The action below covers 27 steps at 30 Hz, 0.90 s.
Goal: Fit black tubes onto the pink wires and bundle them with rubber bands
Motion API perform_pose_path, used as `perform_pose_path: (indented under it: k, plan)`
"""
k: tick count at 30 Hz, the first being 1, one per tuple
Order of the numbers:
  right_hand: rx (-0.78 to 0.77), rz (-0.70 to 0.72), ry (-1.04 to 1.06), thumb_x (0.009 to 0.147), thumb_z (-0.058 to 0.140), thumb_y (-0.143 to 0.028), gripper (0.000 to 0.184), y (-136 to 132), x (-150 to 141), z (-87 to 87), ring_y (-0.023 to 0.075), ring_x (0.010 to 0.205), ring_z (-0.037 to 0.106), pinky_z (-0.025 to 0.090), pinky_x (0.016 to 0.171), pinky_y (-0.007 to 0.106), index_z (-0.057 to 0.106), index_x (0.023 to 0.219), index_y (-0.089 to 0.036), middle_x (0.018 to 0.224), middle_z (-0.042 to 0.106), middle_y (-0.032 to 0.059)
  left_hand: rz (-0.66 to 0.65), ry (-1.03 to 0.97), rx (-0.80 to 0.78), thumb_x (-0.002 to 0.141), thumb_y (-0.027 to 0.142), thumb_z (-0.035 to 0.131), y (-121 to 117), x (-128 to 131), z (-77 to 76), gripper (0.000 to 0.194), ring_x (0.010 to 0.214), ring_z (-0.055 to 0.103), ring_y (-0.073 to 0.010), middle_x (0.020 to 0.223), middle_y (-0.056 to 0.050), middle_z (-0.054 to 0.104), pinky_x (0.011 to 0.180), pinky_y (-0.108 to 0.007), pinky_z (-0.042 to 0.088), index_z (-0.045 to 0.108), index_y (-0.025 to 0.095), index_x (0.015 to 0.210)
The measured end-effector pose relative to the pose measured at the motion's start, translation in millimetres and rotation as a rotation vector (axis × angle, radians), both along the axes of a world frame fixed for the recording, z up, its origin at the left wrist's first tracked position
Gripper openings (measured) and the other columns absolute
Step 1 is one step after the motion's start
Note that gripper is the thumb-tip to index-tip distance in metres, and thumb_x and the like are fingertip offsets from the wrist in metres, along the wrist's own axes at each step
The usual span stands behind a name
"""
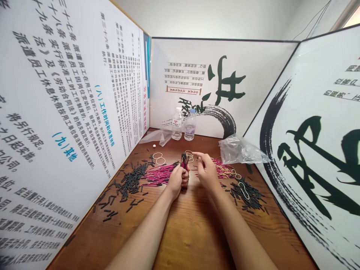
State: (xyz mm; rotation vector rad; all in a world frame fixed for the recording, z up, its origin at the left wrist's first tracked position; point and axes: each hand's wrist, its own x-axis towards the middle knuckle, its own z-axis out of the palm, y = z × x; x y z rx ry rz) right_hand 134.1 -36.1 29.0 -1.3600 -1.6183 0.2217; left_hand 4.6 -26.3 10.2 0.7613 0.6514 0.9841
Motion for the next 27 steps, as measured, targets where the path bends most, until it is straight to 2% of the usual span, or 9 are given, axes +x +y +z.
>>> perform_pose_path:
  k: [4,10,17,21,27]
  plan:
    - [0.016,0.073,0.013,0.09,0.038,-0.023,0.03,17.8,-17.0,8.0,0.0173,0.079,0.056,0.045,0.073,0.03,0.065,0.102,-0.021,0.089,0.058,0.0055,0.015,0.001,-0.003,0.065,0.021,0.044,0.6,-1.1,0.2,0.01,0.037,0.014,-0.0026,0.049,0.01,0.026,0.039,-0.016,0.009,0.043,0.019,0.075]
    - [0.017,0.003,0.074,0.088,0.041,-0.024,0.023,18.6,-14.4,-4.0,0.019,0.086,0.057,0.043,0.079,0.033,0.063,0.094,-0.02,0.092,0.062,0.0056,0.01,-0.038,0.009,0.065,0.022,0.045,2.2,-2.1,-1.8,0.013,0.036,0.013,-0.0022,0.048,0.011,0.025,0.039,-0.017,0.008,0.044,0.019,0.078]
    - [-0.042,-0.038,0.147,0.085,0.042,-0.027,0.017,17.6,-12.9,-8.4,0.0157,0.068,0.051,0.04,0.066,0.028,0.057,0.088,-0.018,0.076,0.057,0.0016,0.085,-0.022,0.023,0.064,0.022,0.053,1.6,0.9,-0.8,0.028,0.033,0.017,-0.0026,0.047,0.013,0.027,0.037,-0.017,0.009,0.039,0.023,0.088]
    - [-0.085,-0.038,0.177,0.083,0.043,-0.025,0.013,15.4,-15.6,-7.5,0.0127,0.056,0.043,0.034,0.055,0.025,0.055,0.085,-0.019,0.066,0.05,-0.0026,0.132,0.008,0.009,0.067,0.025,0.053,2.7,2.2,-1.5,0.028,0.032,0.018,-0.0024,0.048,0.014,0.03,0.036,-0.017,0.01,0.038,0.023,0.09]
    - [-0.086,-0.053,0.231,0.078,0.046,-0.024,0.007,14.9,-18.7,-4.0,0.0115,0.053,0.041,0.032,0.052,0.024,0.052,0.078,-0.02,0.062,0.048,-0.0038,0.104,0.03,0.0,0.068,0.024,0.052,2.2,2.4,-0.9,0.025,0.033,0.018,-0.0019,0.049,0.013,0.03,0.037,-0.016,0.01,0.038,0.023,0.089]
